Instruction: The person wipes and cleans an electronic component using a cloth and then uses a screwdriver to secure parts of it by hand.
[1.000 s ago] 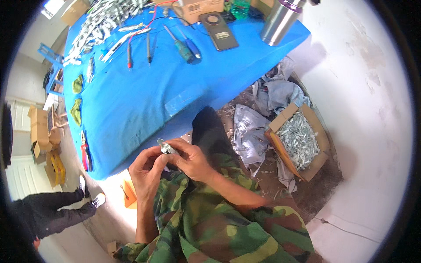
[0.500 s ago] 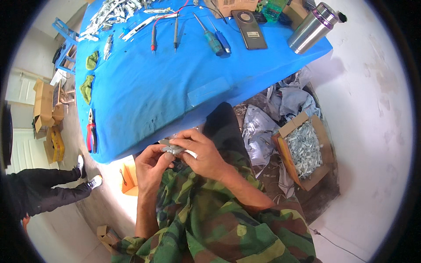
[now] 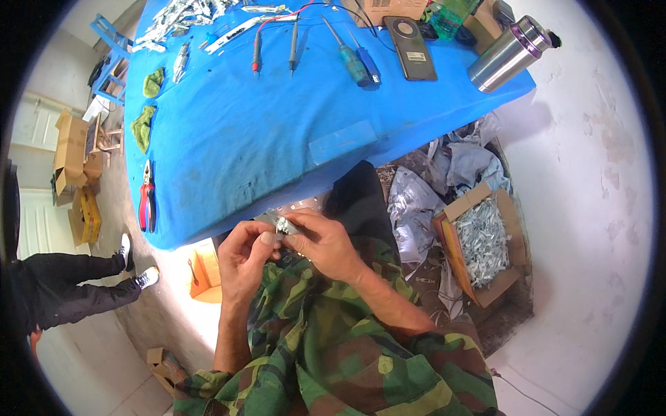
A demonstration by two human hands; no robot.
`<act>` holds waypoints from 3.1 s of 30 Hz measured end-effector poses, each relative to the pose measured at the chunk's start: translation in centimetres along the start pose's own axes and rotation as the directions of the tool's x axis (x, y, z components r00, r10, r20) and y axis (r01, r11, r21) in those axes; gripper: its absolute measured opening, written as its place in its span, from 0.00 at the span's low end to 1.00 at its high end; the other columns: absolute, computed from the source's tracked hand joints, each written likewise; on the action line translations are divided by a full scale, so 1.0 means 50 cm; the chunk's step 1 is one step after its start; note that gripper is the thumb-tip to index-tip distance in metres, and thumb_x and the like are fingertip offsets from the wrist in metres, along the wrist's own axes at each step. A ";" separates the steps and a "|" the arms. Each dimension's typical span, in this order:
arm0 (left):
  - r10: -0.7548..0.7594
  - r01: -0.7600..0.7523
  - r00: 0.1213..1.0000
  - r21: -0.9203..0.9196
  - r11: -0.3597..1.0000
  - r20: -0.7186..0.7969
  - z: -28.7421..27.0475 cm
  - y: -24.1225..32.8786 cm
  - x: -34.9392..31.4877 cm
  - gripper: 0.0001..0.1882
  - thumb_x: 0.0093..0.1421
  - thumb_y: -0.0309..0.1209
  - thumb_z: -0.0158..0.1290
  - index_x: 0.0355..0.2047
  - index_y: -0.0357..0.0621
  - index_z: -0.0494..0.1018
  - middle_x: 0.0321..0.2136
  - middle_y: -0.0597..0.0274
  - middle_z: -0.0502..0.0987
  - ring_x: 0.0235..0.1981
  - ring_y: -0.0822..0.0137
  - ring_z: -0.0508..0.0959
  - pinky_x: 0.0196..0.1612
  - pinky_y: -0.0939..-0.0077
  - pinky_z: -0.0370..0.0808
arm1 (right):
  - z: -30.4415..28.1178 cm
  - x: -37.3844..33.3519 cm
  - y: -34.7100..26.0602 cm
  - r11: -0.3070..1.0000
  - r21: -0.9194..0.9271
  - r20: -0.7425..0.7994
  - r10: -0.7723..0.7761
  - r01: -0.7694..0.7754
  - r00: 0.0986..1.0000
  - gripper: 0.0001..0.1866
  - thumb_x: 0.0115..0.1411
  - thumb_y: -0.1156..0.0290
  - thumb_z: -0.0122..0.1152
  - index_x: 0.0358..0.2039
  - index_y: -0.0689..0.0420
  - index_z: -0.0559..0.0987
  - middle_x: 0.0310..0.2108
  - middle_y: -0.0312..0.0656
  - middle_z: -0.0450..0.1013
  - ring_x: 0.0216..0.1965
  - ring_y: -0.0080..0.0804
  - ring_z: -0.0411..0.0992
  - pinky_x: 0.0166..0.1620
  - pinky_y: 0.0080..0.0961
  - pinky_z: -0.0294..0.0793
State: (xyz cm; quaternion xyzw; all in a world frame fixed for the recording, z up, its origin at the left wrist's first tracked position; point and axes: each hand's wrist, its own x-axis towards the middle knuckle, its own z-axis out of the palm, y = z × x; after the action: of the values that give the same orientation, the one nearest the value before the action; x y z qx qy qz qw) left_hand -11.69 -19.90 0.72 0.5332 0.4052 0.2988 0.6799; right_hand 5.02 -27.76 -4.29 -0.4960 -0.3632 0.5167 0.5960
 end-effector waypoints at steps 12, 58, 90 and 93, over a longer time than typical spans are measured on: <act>0.064 -0.090 0.990 0.220 0.971 0.123 -0.019 0.003 0.009 0.07 0.69 0.24 0.60 0.40 0.35 0.72 0.38 0.60 0.79 0.37 0.70 0.82 0.42 0.70 0.87 | 0.025 0.009 -0.006 0.722 0.602 0.160 0.308 -0.340 0.938 0.18 0.73 0.71 0.62 0.59 0.64 0.77 0.47 0.35 0.78 0.44 0.19 0.74 0.47 0.21 0.76; -0.104 0.111 0.992 -0.098 0.989 0.075 -0.067 -0.077 0.001 0.13 0.73 0.38 0.59 0.45 0.41 0.74 0.34 0.68 0.77 0.30 0.77 0.77 0.34 0.79 0.77 | 0.029 0.032 0.030 0.884 0.383 0.190 0.209 -0.269 0.959 0.13 0.70 0.71 0.66 0.51 0.59 0.75 0.45 0.32 0.75 0.45 0.19 0.74 0.48 0.23 0.77; 0.001 0.007 0.980 0.041 0.999 -0.197 -0.039 -0.042 0.006 0.13 0.77 0.32 0.49 0.56 0.38 0.74 0.40 0.57 0.83 0.36 0.71 0.83 0.34 0.78 0.81 | -0.018 0.028 0.035 0.734 0.667 -0.055 0.219 -0.128 0.974 0.07 0.75 0.71 0.55 0.51 0.55 0.75 0.48 0.40 0.76 0.45 0.27 0.76 0.47 0.36 0.82; -0.015 0.015 0.990 -0.004 1.000 -0.143 -0.042 -0.051 0.001 0.12 0.77 0.30 0.50 0.54 0.37 0.75 0.41 0.55 0.84 0.36 0.72 0.82 0.34 0.79 0.80 | -0.038 0.037 0.049 0.631 0.775 -0.135 0.221 -0.036 0.966 0.08 0.75 0.70 0.55 0.52 0.54 0.75 0.46 0.39 0.77 0.42 0.25 0.74 0.46 0.35 0.80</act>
State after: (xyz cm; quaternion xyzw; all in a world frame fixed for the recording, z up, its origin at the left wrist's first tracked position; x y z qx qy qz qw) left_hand -13.54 -19.49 -2.00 0.5062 0.4565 0.3320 0.6520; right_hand 6.58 -26.42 -7.30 -0.2746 -0.0061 0.6056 0.7469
